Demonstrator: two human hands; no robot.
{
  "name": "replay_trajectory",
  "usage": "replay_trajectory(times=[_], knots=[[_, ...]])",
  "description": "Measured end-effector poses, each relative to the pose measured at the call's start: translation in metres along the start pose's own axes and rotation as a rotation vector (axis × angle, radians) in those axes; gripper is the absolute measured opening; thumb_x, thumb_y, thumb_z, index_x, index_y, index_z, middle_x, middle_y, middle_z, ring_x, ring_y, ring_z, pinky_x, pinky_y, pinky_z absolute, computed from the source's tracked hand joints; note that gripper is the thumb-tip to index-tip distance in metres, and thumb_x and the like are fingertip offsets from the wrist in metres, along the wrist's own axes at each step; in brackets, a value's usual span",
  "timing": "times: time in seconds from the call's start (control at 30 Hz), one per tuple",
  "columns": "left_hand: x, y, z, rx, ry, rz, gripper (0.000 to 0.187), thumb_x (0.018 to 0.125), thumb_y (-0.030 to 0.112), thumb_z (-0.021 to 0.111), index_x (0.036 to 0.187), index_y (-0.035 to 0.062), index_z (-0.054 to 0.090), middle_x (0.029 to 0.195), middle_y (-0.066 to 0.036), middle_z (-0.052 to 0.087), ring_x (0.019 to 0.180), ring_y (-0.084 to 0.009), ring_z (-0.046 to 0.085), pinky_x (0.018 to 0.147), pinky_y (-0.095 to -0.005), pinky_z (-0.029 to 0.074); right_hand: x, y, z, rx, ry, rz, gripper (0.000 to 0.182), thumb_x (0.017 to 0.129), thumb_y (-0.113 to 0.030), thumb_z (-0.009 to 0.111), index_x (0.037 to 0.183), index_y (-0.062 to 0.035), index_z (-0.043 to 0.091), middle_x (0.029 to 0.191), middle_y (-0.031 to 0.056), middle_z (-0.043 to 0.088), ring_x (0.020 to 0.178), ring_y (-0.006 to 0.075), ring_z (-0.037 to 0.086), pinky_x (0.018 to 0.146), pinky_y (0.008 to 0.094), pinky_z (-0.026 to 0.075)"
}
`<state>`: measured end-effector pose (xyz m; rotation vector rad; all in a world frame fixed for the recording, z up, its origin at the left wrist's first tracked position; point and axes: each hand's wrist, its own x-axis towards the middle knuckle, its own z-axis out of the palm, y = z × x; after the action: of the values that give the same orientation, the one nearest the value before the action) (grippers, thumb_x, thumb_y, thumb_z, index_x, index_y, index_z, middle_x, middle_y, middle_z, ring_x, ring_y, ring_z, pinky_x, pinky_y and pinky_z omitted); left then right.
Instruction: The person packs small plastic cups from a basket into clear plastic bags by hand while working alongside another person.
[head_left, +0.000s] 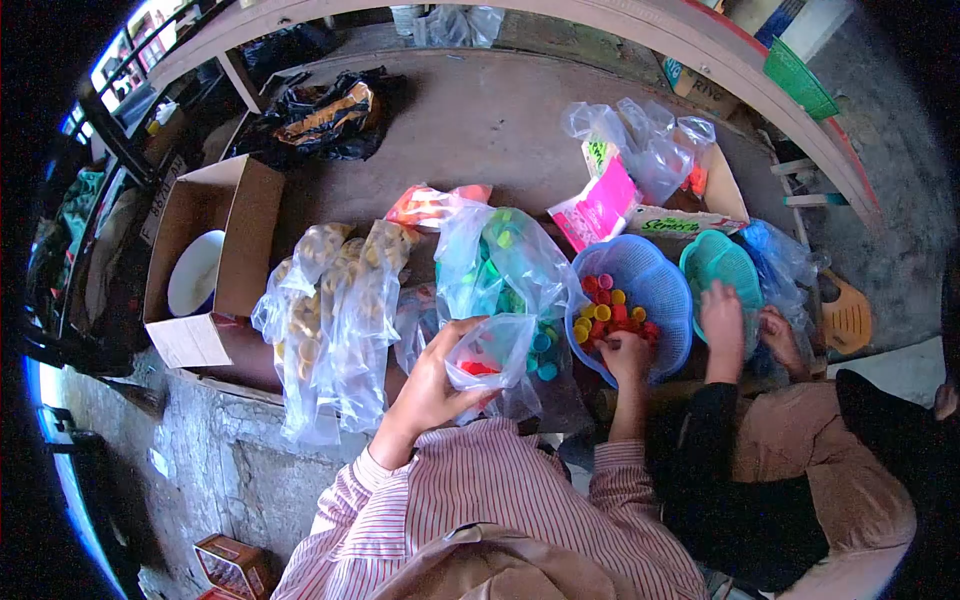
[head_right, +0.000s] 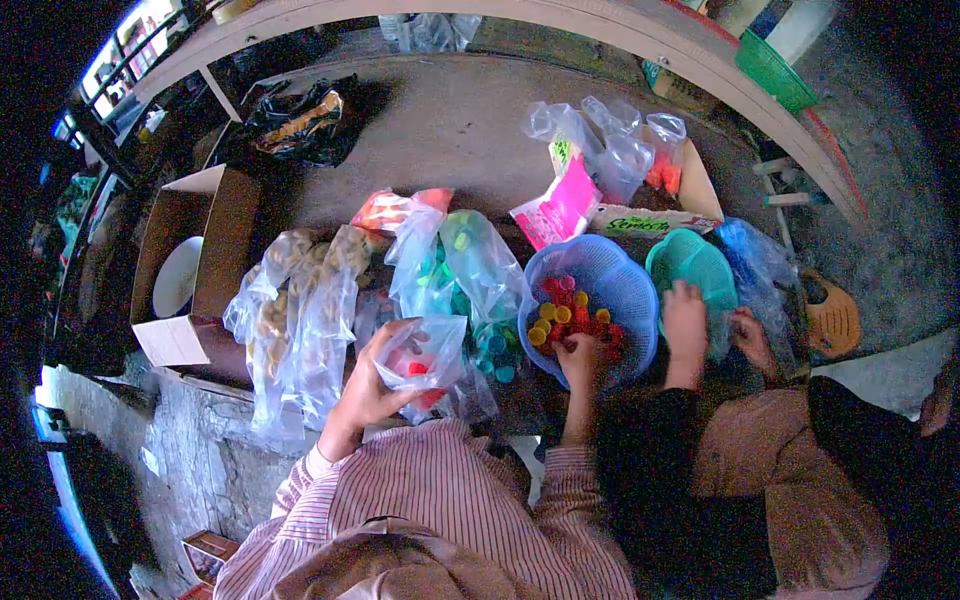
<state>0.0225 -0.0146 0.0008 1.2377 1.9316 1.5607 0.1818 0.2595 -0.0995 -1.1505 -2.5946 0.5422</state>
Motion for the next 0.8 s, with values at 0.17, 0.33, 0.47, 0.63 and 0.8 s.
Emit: replay_trajectory(times=[0.17,0.33,0.47,0.63,0.8], knots=[[0.0,-0.006,0.002,0.074,0.017,0.053,0.069,0.059,0.016,0.072,0.118,-0.0016,0.041,0.107,-0.014,0.052,0.096,-0.0258,0.053,0.085,-0.0344,0.04,0.013,-0.007,0.015,-0.081,0.022,0.164,0.039,0.073,-0.04,0.059,0.068,-0.0019,0.061,0.067,0.0195,0.059,0.067,0.0349,0.058,0.065,0.0439,0.044],[0.0,-0.003,0.001,0.064,0.002,0.044,0.069,0.059,0.016,0.072,0.118,-0.0018,0.041,0.108,-0.014,0.052,0.096,-0.0259,0.053,0.085,-0.0351,0.04,0.029,0.014,0.036,-0.087,0.05,0.106,0.039,0.075,-0.039,0.057,0.074,-0.0002,0.063,0.072,0.02,0.06,0.073,0.0354,0.058,0.063,0.0427,0.045],[0.001,0.002,-0.001,0.007,-0.023,-0.03,0.063,0.059,0.012,0.071,0.114,-0.0022,0.043,0.116,-0.017,0.047,0.107,-0.0298,0.048,0.09,-0.0342,0.036,0.022,0.018,0.029,0.194,0.181,0.114,0.032,0.077,-0.035,0.056,0.077,-0.0035,0.062,0.071,0.0131,0.062,0.065,0.0281,0.059,0.056,0.041,0.045],[0.002,-0.001,0.004,-0.002,-0.03,-0.01,0.062,0.06,0.013,0.072,0.113,-0.002,0.044,0.115,-0.016,0.048,0.107,-0.0304,0.048,0.09,-0.0347,0.037,0.002,-0.036,-0.024,1.35,0.011,0.567,0.026,0.079,-0.039,0.059,0.079,-0.0138,0.052,0.063,-0.0058,0.045,0.054,0.0056,0.044,0.048,0.0262,0.037],[0.004,0.001,0.004,0.001,-0.061,-0.003,0.062,0.059,0.012,0.072,0.112,-0.0016,0.044,0.114,-0.017,0.048,0.107,-0.0312,0.047,0.09,-0.035,0.037,-0.018,-0.08,-0.06,1.85,-0.239,0.183,0.008,0.087,-0.023,0.049,0.088,-0.0155,0.05,0.078,-0.0021,0.045,0.072,0.0098,0.04,0.063,0.0252,0.033]])
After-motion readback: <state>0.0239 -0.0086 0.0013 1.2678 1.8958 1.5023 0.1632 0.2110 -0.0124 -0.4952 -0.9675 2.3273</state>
